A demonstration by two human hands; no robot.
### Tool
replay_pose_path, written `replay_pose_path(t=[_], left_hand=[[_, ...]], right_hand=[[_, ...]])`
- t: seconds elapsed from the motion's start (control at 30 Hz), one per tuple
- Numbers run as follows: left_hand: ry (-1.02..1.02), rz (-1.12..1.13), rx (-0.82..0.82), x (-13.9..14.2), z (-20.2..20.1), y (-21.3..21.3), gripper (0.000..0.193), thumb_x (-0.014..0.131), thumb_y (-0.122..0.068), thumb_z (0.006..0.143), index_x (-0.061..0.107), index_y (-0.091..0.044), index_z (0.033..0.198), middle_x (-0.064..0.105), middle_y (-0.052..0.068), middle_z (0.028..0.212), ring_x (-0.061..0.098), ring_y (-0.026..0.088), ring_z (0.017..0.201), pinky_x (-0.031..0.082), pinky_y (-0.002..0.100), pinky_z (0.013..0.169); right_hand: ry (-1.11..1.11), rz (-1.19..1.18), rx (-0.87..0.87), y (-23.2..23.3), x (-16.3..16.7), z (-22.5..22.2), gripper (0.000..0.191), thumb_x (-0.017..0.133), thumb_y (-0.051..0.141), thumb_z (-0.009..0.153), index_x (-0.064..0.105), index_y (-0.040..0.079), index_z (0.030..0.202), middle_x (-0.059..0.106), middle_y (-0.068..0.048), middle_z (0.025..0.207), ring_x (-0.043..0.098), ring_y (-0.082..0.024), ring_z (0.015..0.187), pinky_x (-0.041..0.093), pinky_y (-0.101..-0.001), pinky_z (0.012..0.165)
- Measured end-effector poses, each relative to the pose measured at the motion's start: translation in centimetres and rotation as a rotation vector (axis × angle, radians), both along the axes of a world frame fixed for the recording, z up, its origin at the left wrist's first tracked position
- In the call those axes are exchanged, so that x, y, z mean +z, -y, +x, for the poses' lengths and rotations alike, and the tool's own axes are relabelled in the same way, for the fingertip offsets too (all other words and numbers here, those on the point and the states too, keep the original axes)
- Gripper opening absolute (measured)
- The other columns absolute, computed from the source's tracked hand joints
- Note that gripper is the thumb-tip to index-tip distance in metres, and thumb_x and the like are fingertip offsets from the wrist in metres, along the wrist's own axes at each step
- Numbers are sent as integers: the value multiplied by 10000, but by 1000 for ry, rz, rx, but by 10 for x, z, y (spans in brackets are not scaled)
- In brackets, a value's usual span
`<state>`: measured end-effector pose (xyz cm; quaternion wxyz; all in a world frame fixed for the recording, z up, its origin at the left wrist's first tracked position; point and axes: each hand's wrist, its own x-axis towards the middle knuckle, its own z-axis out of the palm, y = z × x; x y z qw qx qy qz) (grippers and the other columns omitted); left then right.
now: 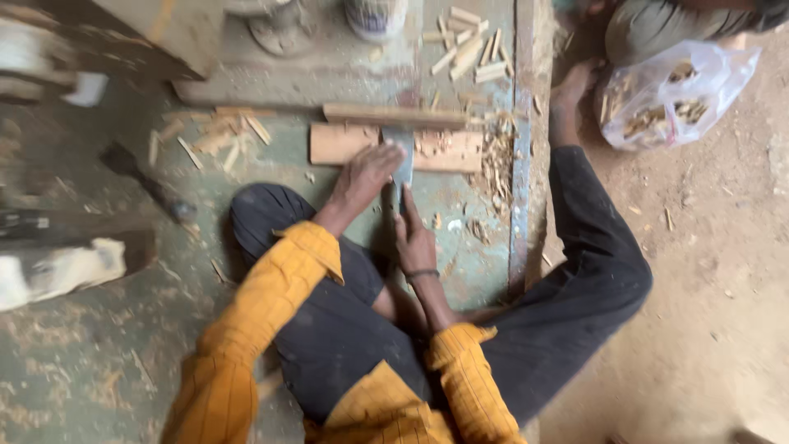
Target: The person sits on the workshop floor and uses a chisel to shave and shape small wooden pieces on a wooden board, occasionally repositioning the pieces and clearing shavings aside while working.
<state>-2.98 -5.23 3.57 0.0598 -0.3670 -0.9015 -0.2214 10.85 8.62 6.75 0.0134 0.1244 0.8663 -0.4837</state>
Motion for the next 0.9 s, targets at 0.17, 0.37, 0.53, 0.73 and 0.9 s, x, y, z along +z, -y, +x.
replay_pose_path(t=[0.17, 0.37, 0.53, 0.73, 0.9], left_hand=[[-8, 441, 330, 27, 34, -2, 441, 711, 19, 947, 634, -71, 1373, 667, 111, 1381, 642, 283, 1292, 478, 405, 1104], [212, 565, 457, 14, 33, -38, 352, 837, -75, 823, 641, -11, 1108, 638, 166, 1000, 643, 349, 920, 522, 431, 777], [179, 525, 479, 0, 12, -65, 295, 809, -46, 781, 587, 6, 968, 596, 157, 921, 618, 342, 838, 500, 440, 723], [344, 686, 496, 24, 29, -68, 86, 733, -44, 894, 663, -16, 934, 685, 94, 853, 695, 197, 723, 555, 320, 654], [419, 675, 491, 38, 73, -62, 95, 754, -71, 911, 707, -26, 980, 745, 80, 879, 733, 139, 753, 582, 280, 680]], right_hand=[[220, -671, -252, -32, 16, 54, 570, 564, 283, 1009, 348, 215, 1532, 517, 19, 599, 469, -91, 456, 392, -265, 399], [267, -814, -439, -91, 43, 122, 278, 637, 243, 1057, 479, 64, 915, 410, 21, 553, 346, -83, 358, 280, -280, 303], [158, -858, -539, -96, 47, 117, 172, 658, 198, 971, 522, 97, 941, 405, 20, 535, 345, -83, 341, 278, -268, 300], [89, -840, -504, -100, 50, 107, 167, 679, 163, 959, 534, 80, 965, 497, 3, 602, 429, -87, 396, 352, -265, 354], [41, -772, -452, -105, 42, 114, 136, 681, 147, 973, 569, 71, 983, 600, -10, 687, 541, -83, 493, 437, -246, 428]])
